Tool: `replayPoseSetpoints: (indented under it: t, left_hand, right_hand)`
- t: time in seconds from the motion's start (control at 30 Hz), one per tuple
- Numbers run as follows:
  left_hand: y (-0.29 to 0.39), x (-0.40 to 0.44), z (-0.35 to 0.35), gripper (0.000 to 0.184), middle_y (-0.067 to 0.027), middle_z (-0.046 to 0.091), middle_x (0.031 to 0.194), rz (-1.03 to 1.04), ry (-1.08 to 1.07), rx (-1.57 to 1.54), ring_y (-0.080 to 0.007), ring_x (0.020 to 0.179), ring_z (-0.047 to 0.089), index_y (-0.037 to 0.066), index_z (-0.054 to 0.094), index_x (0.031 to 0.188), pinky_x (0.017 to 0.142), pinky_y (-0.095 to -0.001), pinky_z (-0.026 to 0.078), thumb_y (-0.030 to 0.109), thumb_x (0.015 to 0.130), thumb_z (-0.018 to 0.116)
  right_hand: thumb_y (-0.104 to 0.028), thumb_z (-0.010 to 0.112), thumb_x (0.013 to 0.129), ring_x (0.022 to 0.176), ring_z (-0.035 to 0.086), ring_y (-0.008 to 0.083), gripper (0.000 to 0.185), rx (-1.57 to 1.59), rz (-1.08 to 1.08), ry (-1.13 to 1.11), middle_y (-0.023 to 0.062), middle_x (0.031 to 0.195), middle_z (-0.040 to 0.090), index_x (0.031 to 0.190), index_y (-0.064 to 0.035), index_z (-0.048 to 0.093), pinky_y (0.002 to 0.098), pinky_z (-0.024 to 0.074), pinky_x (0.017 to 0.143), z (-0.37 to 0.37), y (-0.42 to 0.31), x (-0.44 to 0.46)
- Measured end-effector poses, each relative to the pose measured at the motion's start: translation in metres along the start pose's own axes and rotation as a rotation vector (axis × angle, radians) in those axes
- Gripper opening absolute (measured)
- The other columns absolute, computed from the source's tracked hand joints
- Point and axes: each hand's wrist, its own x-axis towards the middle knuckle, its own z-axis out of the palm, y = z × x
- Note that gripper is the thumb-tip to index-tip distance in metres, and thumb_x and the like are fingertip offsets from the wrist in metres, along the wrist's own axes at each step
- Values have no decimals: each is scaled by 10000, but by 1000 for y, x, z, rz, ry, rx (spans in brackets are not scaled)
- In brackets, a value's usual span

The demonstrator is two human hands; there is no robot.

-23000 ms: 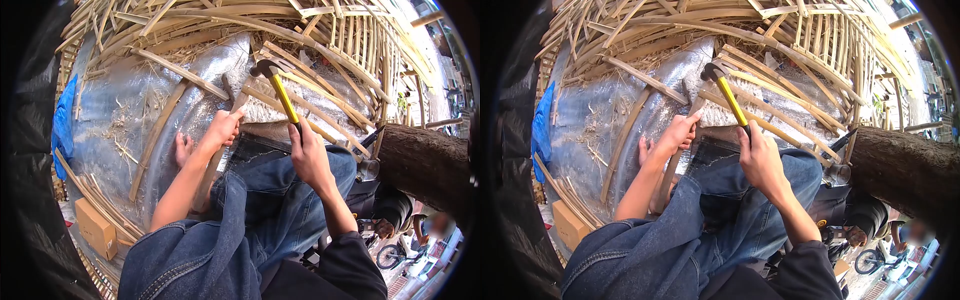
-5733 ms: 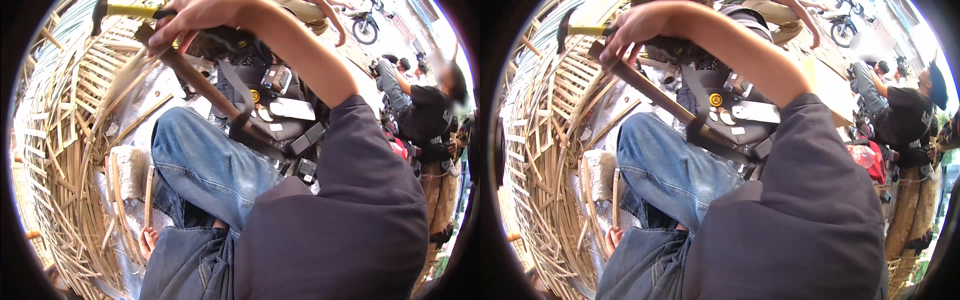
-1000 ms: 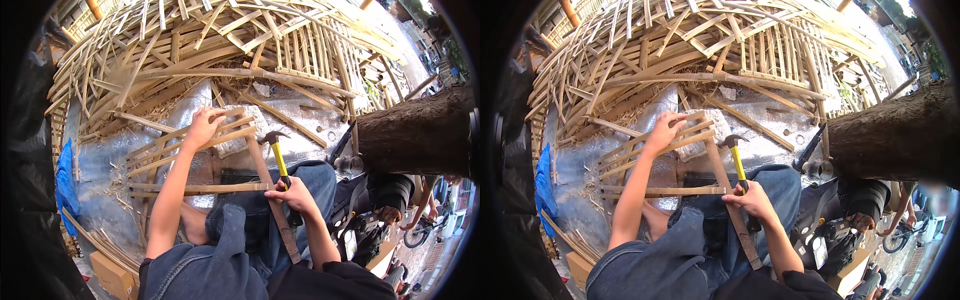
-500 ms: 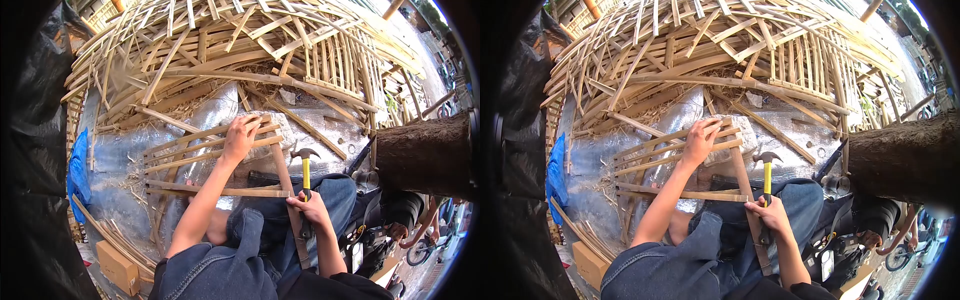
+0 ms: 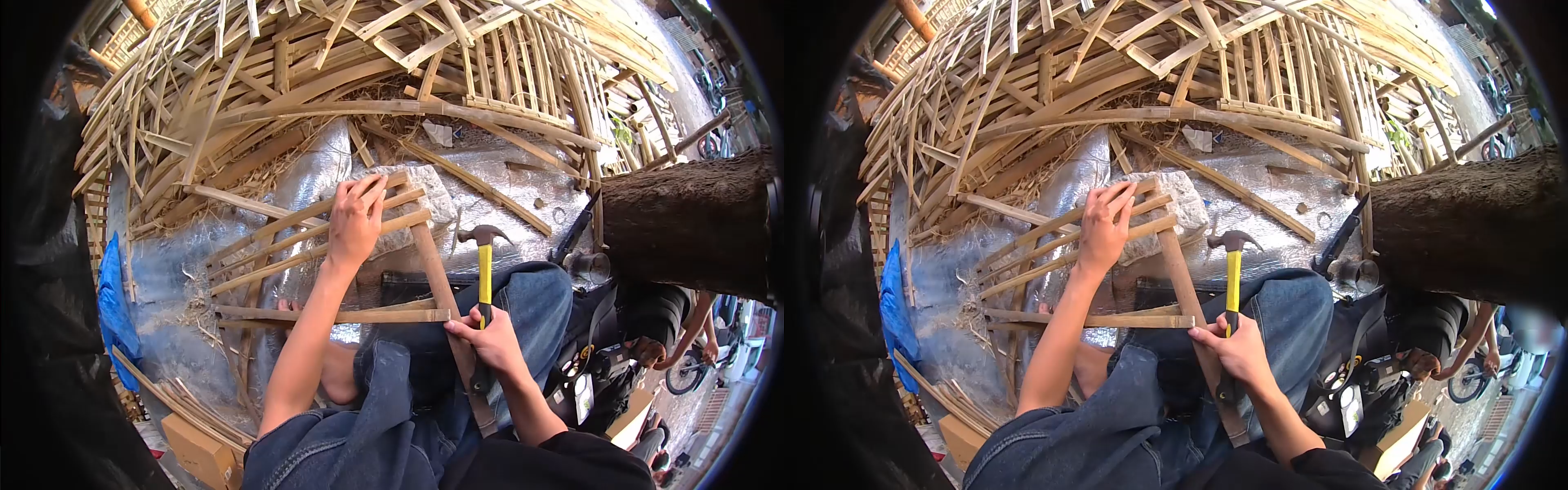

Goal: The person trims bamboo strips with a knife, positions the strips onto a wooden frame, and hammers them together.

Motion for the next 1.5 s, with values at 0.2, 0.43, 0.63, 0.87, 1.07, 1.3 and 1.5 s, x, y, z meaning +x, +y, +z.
replayPoseSetpoints:
  t: [0.2,0.43,0.63,0.87,1.07,1.3,1.5]
  left_hand:
    - [-1,4,2,281,-92,696,1199,-44,-66,31,-307,1067,567,38,714,1203,968,-396,477,84,934,650]
    - [3,-1,2,296,-104,673,1255,-86,-94,7,-312,1128,538,32,695,1234,1021,-399,451,145,975,608]
    - [2,-4,5,307,-103,665,1278,-43,-56,87,-321,1201,532,46,688,1253,1062,-427,425,160,983,596]
    - [-4,-6,3,328,-91,644,1339,-77,-109,69,-321,1297,510,73,677,1283,1135,-431,371,204,998,583]
    - [-1,-6,-7,426,-85,550,1457,-93,-228,84,-348,1381,421,86,612,1369,1172,-445,327,274,987,615]
    - [49,-34,-48,271,-145,623,1189,101,55,17,-348,1176,549,44,670,1137,1026,-457,429,178,903,701]
    - [72,-109,-94,257,-113,664,1108,143,-323,38,-341,1052,619,58,696,1025,942,-473,474,219,830,745]
  right_hand:
    - [-125,871,801,742,646,75,473,43,52,-54,54,804,703,730,-126,404,252,518,666,-3,2,4]
    - [-114,860,810,737,648,70,450,46,87,-108,40,790,702,739,-121,416,252,517,649,1,-7,3]
    - [-105,851,820,736,653,74,444,66,81,-95,51,806,712,750,-124,413,246,523,652,5,-2,0]
    - [-118,857,818,750,654,78,475,67,54,-109,58,802,710,739,-133,389,247,523,674,12,-1,-8]
    - [-133,869,808,710,605,53,487,33,28,-117,-15,727,624,729,-149,389,232,472,639,14,-4,-3]
    - [-95,858,812,717,632,60,462,1,5,-108,-8,739,642,741,-148,405,224,478,625,14,4,0]
    - [-182,884,791,733,648,78,472,-69,-5,-110,24,744,677,728,-140,418,252,500,659,11,8,1]
